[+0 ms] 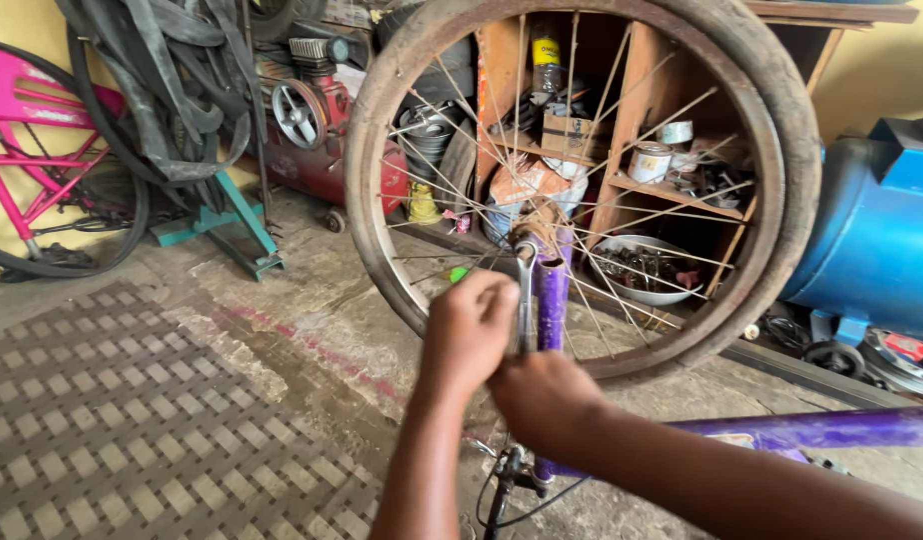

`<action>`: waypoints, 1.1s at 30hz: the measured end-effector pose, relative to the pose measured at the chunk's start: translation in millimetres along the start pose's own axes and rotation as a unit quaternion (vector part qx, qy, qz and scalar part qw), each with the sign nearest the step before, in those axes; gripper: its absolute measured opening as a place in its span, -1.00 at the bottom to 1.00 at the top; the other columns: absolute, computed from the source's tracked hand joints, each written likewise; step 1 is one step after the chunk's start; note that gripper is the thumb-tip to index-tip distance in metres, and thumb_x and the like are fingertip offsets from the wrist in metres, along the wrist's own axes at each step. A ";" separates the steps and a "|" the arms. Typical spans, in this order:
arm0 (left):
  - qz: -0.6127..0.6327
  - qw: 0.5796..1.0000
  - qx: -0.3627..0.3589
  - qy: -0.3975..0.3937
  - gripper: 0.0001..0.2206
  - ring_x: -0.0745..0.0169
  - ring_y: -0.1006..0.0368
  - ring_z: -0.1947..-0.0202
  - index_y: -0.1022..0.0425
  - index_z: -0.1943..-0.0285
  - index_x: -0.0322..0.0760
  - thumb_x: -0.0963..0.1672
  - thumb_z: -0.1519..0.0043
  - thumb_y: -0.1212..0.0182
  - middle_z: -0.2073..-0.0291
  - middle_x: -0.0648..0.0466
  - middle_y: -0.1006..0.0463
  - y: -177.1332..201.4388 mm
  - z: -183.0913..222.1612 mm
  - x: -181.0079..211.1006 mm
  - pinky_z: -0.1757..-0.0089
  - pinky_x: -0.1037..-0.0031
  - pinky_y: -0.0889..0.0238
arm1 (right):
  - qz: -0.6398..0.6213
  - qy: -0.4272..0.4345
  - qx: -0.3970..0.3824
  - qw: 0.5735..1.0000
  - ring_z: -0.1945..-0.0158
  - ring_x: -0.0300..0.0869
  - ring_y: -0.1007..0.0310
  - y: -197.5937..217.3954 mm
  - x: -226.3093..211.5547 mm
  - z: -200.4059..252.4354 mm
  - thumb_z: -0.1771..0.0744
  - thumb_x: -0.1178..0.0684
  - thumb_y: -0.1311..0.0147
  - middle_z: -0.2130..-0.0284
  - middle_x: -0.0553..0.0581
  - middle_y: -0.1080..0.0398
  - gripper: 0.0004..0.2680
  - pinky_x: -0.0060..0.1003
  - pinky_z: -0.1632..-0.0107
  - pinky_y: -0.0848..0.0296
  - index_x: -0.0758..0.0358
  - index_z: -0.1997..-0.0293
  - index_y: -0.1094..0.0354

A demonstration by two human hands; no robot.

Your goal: The person uses pliers to detach components from a purple bicycle frame, removes a chainring by hand, and then uses a wrench to work on the hub and axle of a bicycle wheel.

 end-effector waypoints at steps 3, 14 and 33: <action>0.016 1.000 0.008 0.004 -0.79 0.17 -0.66 0.35 -0.61 0.13 -0.35 -0.09 -0.25 -0.27 0.35 -0.06 -0.69 -18.0 2.8 10.8 0.27 0.38 -0.47 | 0.025 -0.022 -0.002 0.999 0.18 -0.07 -0.53 -5.4 27.6 32.7 -0.35 0.16 -0.06 0.05 0.24 -0.40 -0.78 -0.18 0.23 -0.58 0.31 -0.11 -0.29; 0.083 0.989 0.098 0.076 -0.75 0.31 -0.62 0.42 -0.60 0.20 -0.35 -0.04 -0.29 -0.25 0.44 0.01 -0.70 -16.7 -5.6 1.8 0.32 0.48 -0.40 | -0.131 0.170 0.237 0.947 -0.14 -0.09 -0.50 64.8 144.9 135.5 -0.23 0.24 -0.11 -0.09 0.00 -0.43 -0.75 -0.27 -0.07 -0.48 -0.06 0.11 -0.54; 0.282 0.882 0.370 0.073 -0.70 0.35 -0.38 0.34 -0.35 -0.18 -0.29 -0.06 -0.35 -0.11 0.17 0.03 -0.47 79.3 7.4 -37.2 0.42 0.55 -0.30 | -0.134 -0.031 0.442 0.886 0.28 0.16 -0.56 181.8 43.3 -105.1 -0.34 0.19 0.08 0.08 0.34 -0.44 -0.66 0.07 0.27 -0.53 0.08 -0.28 -0.27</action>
Point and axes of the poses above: each hand's wrist, its own z-axis away from the middle knuckle, its own y-axis out of the back of the hand, x = y × z, the point moved 7 cm from there along -z, towards the middle knuckle
